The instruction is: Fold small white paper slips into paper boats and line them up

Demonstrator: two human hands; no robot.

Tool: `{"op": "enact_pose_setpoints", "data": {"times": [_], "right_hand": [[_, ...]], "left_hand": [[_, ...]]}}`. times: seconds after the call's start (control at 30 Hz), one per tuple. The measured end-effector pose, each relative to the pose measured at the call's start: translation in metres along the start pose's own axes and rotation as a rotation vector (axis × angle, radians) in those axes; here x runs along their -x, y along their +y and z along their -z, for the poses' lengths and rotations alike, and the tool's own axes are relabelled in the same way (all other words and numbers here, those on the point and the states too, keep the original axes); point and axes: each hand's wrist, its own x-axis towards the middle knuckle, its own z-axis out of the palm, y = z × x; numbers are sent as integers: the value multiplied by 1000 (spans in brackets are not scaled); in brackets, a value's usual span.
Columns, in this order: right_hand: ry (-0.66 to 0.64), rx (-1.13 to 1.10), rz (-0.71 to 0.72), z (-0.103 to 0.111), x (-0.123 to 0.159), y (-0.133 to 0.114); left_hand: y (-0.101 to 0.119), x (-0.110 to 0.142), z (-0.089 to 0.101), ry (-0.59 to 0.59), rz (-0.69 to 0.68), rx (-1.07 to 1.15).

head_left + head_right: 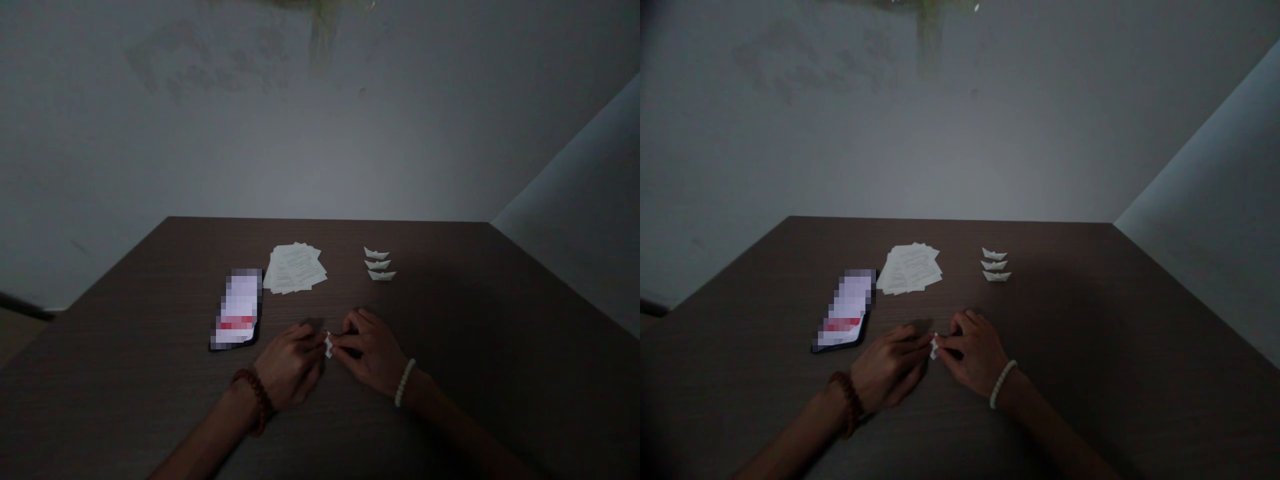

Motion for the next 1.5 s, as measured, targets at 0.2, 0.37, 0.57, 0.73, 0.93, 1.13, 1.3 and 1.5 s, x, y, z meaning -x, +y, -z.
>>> {"op": "enact_pose_setpoints", "data": {"times": [0.2,0.37,0.57,0.73,0.93,1.13,1.3,1.5], "right_hand": [[2,-8,-65,1,-1,-4],[0,-15,-85,0,0,-4],[-13,-72,-42,1,0,0],[-3,-90,-55,1,0,3],[27,-105,-75,0,0,3],[53,-149,-117,3,-3,-1],[82,-281,-101,1,-5,-1],[131,-416,-124,4,-6,-3]], "left_hand": [[-2,2,-3,39,47,98],[-5,2,-14,135,71,68],[-4,0,-19,201,131,-18],[-4,0,-18,211,222,2],[-2,-4,-13,192,313,17],[-2,-3,-10,163,325,114],[-3,-2,-12,184,396,223],[1,-7,-6,156,433,344]]}}
